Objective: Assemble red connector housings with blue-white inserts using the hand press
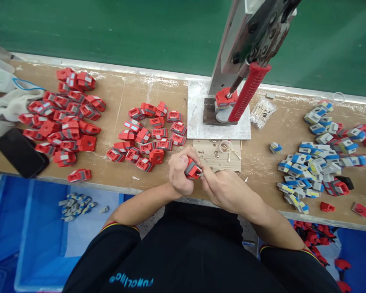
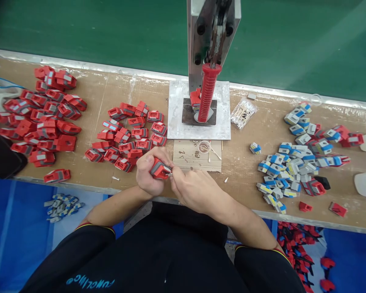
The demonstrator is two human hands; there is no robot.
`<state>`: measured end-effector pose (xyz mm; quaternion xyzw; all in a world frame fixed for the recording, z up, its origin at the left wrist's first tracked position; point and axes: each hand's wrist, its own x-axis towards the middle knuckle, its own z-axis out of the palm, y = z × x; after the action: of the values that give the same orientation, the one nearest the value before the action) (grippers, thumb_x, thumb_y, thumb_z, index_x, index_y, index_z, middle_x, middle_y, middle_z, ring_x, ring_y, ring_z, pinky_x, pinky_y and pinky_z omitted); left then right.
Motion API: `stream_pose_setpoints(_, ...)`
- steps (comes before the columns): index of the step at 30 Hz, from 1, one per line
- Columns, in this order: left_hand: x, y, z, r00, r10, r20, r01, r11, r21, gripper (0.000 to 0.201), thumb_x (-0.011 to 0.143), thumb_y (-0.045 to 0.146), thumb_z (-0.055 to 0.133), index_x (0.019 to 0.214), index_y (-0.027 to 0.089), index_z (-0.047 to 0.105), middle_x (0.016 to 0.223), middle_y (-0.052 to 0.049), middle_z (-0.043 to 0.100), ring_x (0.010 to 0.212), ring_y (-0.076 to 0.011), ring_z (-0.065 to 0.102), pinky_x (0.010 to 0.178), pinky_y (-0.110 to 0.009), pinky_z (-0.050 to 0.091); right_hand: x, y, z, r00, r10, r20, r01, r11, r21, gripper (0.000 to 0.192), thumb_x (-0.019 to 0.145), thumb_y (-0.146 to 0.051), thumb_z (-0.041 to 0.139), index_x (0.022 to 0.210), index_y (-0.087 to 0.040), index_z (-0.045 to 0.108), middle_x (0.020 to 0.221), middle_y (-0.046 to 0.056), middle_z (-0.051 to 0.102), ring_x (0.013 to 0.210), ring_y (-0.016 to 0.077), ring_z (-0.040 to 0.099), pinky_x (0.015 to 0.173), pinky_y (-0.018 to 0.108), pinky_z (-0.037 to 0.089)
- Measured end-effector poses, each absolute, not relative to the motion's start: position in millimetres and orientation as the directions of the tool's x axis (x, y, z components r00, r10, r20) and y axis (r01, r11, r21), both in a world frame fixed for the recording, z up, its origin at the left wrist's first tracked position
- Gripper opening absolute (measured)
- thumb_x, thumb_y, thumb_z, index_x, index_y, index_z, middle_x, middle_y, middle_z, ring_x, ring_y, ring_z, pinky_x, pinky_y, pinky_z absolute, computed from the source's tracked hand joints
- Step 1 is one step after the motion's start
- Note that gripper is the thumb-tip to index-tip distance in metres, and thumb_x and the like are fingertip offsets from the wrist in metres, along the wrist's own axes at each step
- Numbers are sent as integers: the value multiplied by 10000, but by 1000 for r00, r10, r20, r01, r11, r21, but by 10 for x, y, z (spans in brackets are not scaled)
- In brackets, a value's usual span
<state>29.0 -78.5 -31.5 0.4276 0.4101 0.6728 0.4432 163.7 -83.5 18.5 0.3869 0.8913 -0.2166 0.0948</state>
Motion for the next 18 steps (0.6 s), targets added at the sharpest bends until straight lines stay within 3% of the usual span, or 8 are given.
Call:
stream_pose_setpoints(5,251,-777,-307,-173,957,234,-250,-272,929,427,973,367,456,614,192,607,530,-29,558,496,-143,462,507,-313,339,1647,-820,219,-680,640,-358,733,596,-327,359,1095,-304,324,1123,-93,613,680,92,714,489,180,544,558,328,196)
stream_pose_setpoints(12,179,-716,-266,-13,987,162,-231,-160,960,412,951,341,459,600,184,605,521,-28,571,475,-133,481,477,-296,331,1638,-770,330,-607,582,-541,780,567,-265,407,1108,-298,280,1173,-84,621,791,144,766,575,215,608,569,345,162)
stream_pose_setpoints(18,120,-662,-228,111,984,140,-134,-125,983,434,961,351,439,582,190,573,498,-17,541,462,-127,451,485,-304,334,1658,-749,351,-609,587,-534,784,550,-289,413,1102,-281,267,1186,-75,616,777,142,752,543,202,557,560,348,149)
